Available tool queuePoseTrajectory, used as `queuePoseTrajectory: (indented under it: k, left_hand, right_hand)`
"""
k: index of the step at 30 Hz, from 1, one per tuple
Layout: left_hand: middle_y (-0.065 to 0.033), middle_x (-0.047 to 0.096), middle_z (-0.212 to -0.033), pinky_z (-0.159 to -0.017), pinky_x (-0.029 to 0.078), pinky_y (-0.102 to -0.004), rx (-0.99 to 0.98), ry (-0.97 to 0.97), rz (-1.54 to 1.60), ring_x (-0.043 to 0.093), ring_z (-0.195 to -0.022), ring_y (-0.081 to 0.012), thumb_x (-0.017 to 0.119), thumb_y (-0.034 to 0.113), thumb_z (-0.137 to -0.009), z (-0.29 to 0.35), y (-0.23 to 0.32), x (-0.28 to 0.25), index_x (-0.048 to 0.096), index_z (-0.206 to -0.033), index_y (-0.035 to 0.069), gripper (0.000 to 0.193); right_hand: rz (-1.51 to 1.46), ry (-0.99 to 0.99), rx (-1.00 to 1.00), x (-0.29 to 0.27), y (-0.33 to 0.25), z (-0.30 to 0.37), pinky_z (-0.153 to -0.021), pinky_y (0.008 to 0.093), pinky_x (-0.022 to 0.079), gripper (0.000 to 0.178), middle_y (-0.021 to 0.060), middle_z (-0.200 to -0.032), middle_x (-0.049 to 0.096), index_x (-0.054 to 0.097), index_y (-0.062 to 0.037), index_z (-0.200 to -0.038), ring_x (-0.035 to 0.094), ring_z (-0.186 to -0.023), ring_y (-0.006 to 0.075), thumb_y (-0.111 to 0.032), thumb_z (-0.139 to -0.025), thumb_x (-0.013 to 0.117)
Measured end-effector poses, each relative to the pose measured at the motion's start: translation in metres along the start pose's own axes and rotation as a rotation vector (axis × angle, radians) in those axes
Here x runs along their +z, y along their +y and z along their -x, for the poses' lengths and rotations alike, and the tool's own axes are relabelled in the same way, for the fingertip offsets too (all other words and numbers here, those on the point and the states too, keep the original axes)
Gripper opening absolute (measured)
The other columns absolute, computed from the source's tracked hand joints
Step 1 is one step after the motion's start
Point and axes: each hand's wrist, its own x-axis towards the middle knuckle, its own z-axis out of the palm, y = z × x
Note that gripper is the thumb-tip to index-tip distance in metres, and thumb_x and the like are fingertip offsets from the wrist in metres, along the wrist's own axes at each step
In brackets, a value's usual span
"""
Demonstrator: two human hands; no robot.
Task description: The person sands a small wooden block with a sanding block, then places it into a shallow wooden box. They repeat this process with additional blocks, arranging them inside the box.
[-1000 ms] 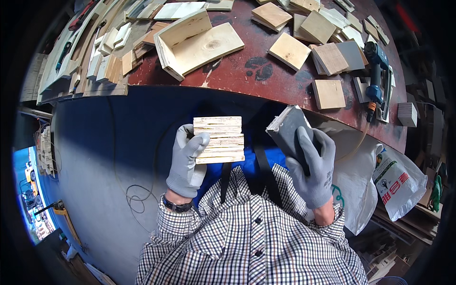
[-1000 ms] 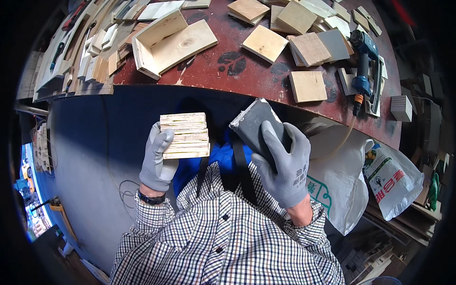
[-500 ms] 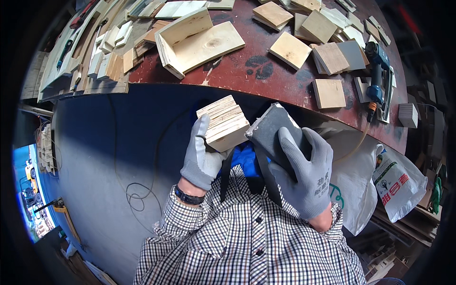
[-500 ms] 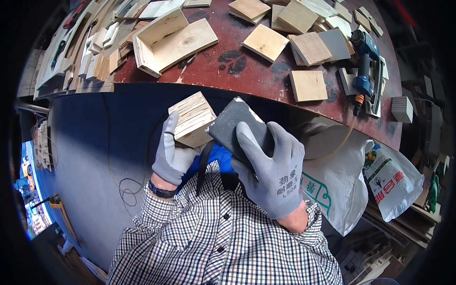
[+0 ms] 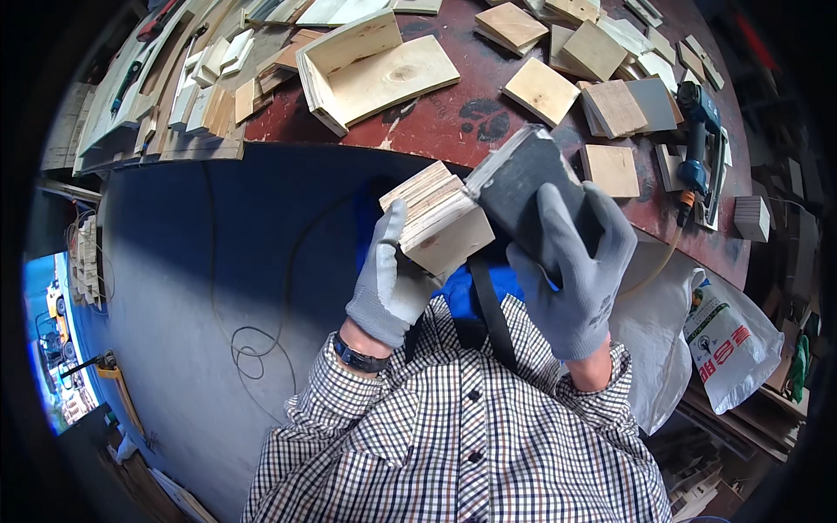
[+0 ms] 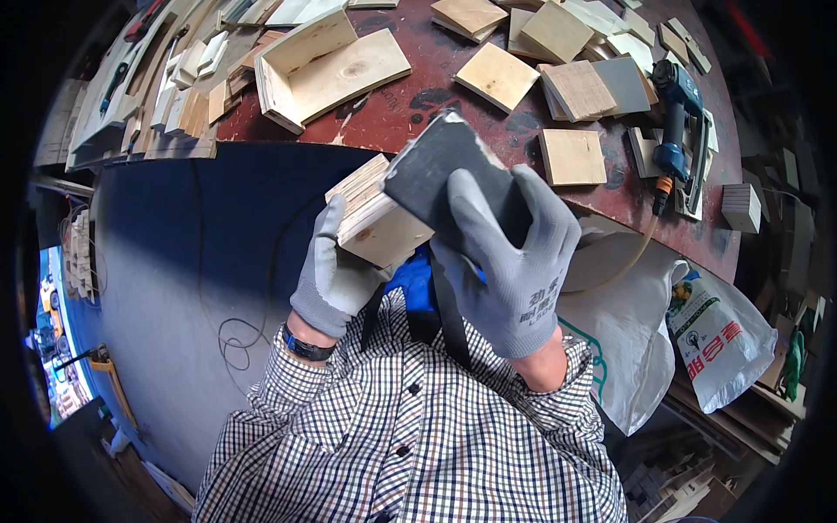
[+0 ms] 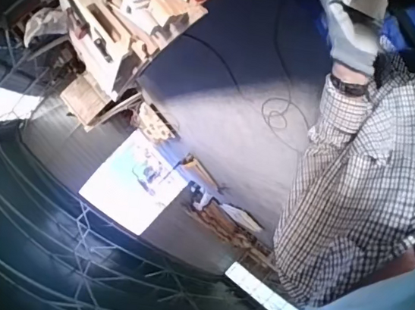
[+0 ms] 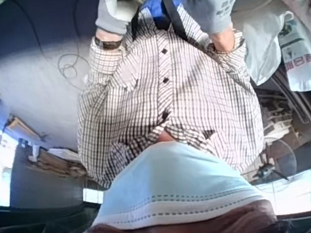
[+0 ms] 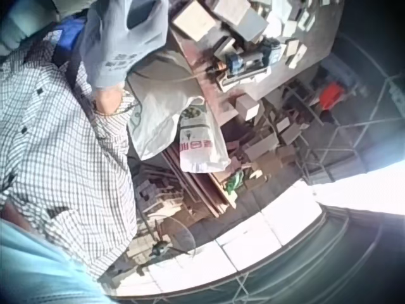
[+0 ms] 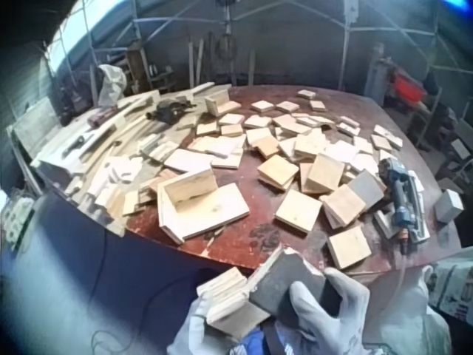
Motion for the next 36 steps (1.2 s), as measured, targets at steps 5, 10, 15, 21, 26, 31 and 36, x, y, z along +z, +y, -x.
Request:
queuePoseTrajectory:
  k: [5, 10, 15, 21, 26, 31, 36]
  left_hand:
    - [-0.0142, 0.057, -0.153, -0.119, 0.051, -0.0481, -0.049, -0.329, 0.147, 0.058, -0.140, -0.0279, 0.048, 0.039, -0.114, -0.015, -0.009, -0.027, 0.039, -0.161, 0.012, 0.055]
    - [-0.0135, 0.056, -0.155, -0.118, 0.047, -0.0593, -0.055, -0.174, 0.148, 0.056, -0.141, -0.0343, 0.050, 0.057, -0.108, -0.008, -0.003, -0.011, 0.048, -0.160, 0.015, 0.067]
    - [-0.0113, 0.058, -0.151, -0.112, 0.052, -0.0532, 0.089, -0.205, -0.087, 0.060, -0.136, -0.0304, 0.051, 0.057, -0.108, -0.005, -0.003, -0.006, 0.049, -0.158, 0.015, 0.065]
    - [-0.0097, 0.059, -0.151, -0.111, 0.051, -0.0556, -0.039, -0.202, 0.127, 0.059, -0.136, -0.0302, 0.051, 0.060, -0.110, -0.006, -0.004, 0.007, 0.051, -0.158, 0.017, 0.065]
    - [-0.0161, 0.056, -0.152, -0.118, 0.044, -0.0633, -0.170, -0.219, 0.404, 0.051, -0.143, -0.0423, 0.039, 0.065, -0.109, -0.009, 0.003, -0.010, 0.052, -0.157, 0.017, 0.069]
    - [-0.0177, 0.054, -0.155, -0.117, 0.049, -0.0556, -0.064, -0.297, 0.270, 0.056, -0.141, -0.0354, 0.050, 0.060, -0.107, -0.004, 0.000, -0.005, 0.049, -0.156, 0.012, 0.069]
    - [-0.0226, 0.055, -0.151, -0.110, 0.058, -0.0531, 0.604, -0.217, -1.184, 0.062, -0.134, -0.0361, 0.047, 0.045, -0.113, -0.006, -0.012, -0.029, 0.037, -0.159, 0.007, 0.060]
  right_hand:
    - [-0.076, -0.021, -0.260, 0.034, -0.005, 0.014, -0.110, 0.0485, 0.047, 0.062, 0.0133, -0.139, 0.053, 0.071, -0.0412, -0.137, 0.055, -0.129, 0.0336, -0.022, -0.080, 0.083]
    - [0.078, 0.026, 0.065, 0.026, 0.022, -0.007, -0.105, 0.0504, 0.041, 0.075, 0.0258, -0.143, 0.055, 0.064, -0.0189, -0.151, 0.054, -0.126, 0.0406, -0.025, -0.079, 0.088]
    - [-0.143, -0.012, -0.078, 0.008, -0.004, 0.005, -0.106, 0.0496, 0.046, 0.065, 0.0216, -0.142, 0.055, 0.072, -0.0248, -0.141, 0.056, -0.127, 0.0376, -0.027, -0.078, 0.088]
    - [-0.097, 0.091, 0.017, 0.038, 0.012, 0.006, -0.105, 0.0515, 0.045, 0.074, 0.0228, -0.142, 0.056, 0.066, -0.0189, -0.149, 0.055, -0.127, 0.0404, -0.023, -0.078, 0.088]
    - [-0.082, 0.051, -0.019, 0.019, 0.005, -0.003, -0.105, 0.0499, 0.042, 0.072, 0.0218, -0.141, 0.054, 0.066, -0.0202, -0.146, 0.054, -0.127, 0.0371, -0.023, -0.078, 0.088]
    - [-0.154, -0.021, -0.184, 0.044, -0.002, 0.005, -0.109, 0.0501, 0.046, 0.066, 0.0129, -0.143, 0.052, 0.068, -0.0387, -0.142, 0.054, -0.130, 0.0340, -0.028, -0.079, 0.082]
    - [-0.092, 0.038, -0.313, 0.051, -0.001, 0.015, -0.108, 0.0497, 0.051, 0.063, 0.0122, -0.137, 0.052, 0.063, -0.0387, -0.142, 0.057, -0.126, 0.0315, -0.024, -0.082, 0.075]
